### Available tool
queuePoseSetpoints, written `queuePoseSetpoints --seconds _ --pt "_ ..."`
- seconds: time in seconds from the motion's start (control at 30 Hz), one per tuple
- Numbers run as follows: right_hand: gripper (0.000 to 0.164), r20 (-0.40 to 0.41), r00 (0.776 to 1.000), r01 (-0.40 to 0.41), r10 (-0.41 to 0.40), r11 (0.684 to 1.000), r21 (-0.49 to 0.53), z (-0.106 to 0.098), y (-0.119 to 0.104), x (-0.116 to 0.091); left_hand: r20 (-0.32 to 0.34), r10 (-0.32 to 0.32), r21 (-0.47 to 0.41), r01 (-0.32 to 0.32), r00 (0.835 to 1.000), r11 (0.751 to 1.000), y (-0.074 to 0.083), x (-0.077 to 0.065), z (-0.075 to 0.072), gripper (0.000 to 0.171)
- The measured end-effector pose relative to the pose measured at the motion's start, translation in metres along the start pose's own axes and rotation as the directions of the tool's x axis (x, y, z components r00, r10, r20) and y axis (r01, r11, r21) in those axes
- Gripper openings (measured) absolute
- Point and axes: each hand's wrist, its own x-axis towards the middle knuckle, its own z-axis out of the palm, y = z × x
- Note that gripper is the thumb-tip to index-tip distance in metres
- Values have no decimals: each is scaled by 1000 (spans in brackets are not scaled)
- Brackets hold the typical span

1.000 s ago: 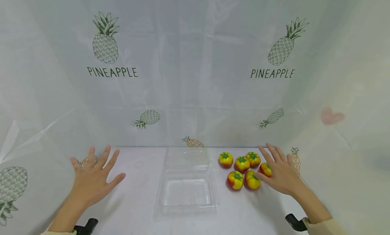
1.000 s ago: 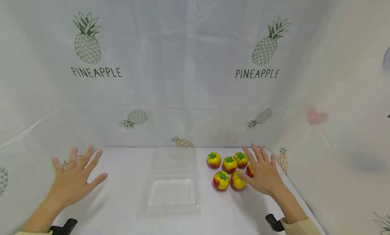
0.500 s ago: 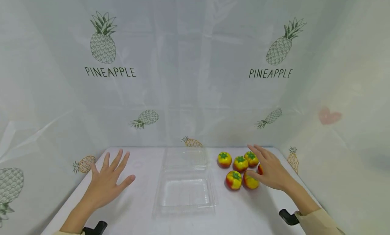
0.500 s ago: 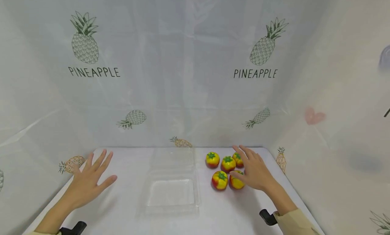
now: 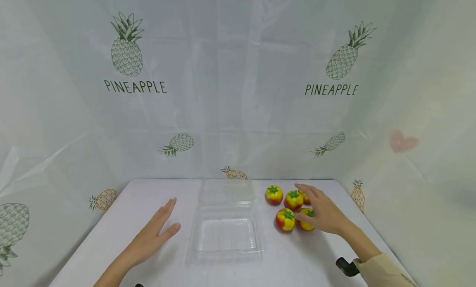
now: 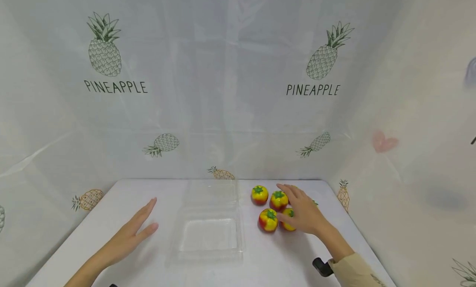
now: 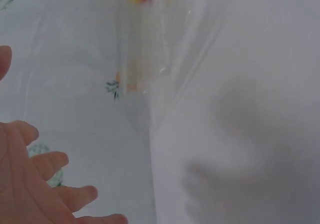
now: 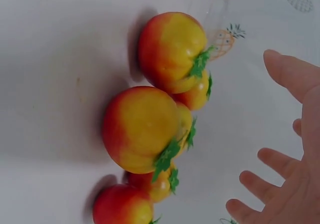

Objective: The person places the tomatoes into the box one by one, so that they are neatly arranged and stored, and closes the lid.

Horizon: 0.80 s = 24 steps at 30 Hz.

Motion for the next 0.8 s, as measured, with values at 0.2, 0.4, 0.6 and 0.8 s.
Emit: queuePoseSetpoints --seconds 0.2,0.4,0.6,0.8 --pt "86 4 1000 -1 1 1000 22 6 0 0 78 -41 -131 51 996 990 2 0 12 78" --pt "85 -6 1000 3 -3 1000 27 13 1 0 133 -103 -247 134 986 960 4 2 20 79" --pt "80 17 1000 -26 25 999 33 21 3 0 173 -226 -427 279 959 860 7 3 31 80" --pt "75 40 999 -38 37 999 13 26 5 1 200 -259 -545 328 945 772 7 5 43 81"
